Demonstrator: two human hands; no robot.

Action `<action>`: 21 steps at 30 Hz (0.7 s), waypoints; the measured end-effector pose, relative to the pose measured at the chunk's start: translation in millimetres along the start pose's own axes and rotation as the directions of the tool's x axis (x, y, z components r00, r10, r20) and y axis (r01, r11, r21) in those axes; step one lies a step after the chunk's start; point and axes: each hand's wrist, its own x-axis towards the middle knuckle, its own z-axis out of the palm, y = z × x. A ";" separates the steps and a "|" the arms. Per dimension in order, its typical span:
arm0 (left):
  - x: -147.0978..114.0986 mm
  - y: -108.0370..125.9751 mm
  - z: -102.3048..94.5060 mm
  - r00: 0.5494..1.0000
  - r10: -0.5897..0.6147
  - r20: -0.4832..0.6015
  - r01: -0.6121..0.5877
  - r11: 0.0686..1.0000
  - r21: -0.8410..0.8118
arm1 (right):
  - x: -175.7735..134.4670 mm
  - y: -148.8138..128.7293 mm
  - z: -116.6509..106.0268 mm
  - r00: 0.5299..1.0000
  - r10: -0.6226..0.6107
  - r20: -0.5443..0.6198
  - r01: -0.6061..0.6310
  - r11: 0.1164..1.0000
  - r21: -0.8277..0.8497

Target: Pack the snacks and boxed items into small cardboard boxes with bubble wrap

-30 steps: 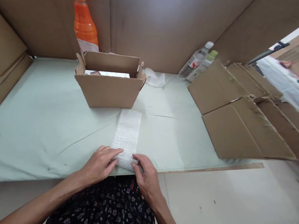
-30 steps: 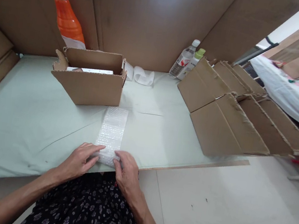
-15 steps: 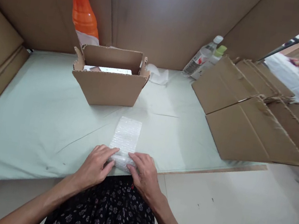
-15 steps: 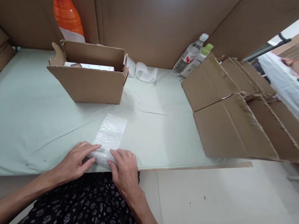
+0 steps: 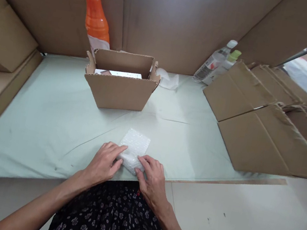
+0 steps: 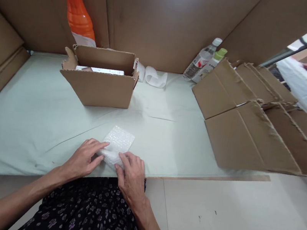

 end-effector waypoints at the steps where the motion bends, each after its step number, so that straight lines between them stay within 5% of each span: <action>1: 7.1 -0.3 1.1 0.999 -0.031 -0.012 0.031 1.000 0.007 | 0.8 -0.8 0.7 1.000 -0.006 -0.025 0.005 0.998 -0.058; 5: 22.6 -1.7 5.8 0.979 -0.147 -0.139 0.145 0.989 -0.022 | 16.6 2.2 10.3 0.999 -0.034 0.038 0.040 0.986 -0.161; 7: 17.7 0.8 6.8 0.934 -0.293 -0.206 0.240 0.938 -0.249 | 26.9 4.9 15.4 0.999 0.038 0.010 -0.037 0.996 -0.084; 9: 8.9 7.0 7.2 0.850 -0.511 -0.131 0.327 0.706 -0.628 | 33.2 4.6 17.9 0.986 0.161 -0.039 -0.156 0.983 0.097; 11: 2.0 16.3 7.9 0.806 -0.587 0.079 0.332 0.338 -0.881 | 33.6 0.2 17.4 0.969 0.248 0.019 -0.241 0.917 0.317; 13: 0.3 26.3 9.8 0.811 -0.546 0.212 0.294 0.066 -0.954 | 30.0 -6.0 14.7 0.960 0.255 0.115 -0.279 0.840 0.465; 15: 2.5 34.2 12.6 0.811 -0.531 0.245 0.246 -0.071 -0.967 | 25.7 -10.3 10.9 0.960 0.264 0.089 -0.272 0.818 0.507; 18: 6.1 39.9 16.9 0.804 -0.535 0.259 0.222 -0.135 -0.966 | 21.7 -10.6 6.4 0.933 0.359 0.013 -0.310 0.786 0.534; 21: 5.0 39.3 19.5 0.790 -0.567 0.234 0.236 -0.071 -0.969 | 20.4 -10.4 6.1 0.915 0.317 0.250 -0.402 0.655 0.640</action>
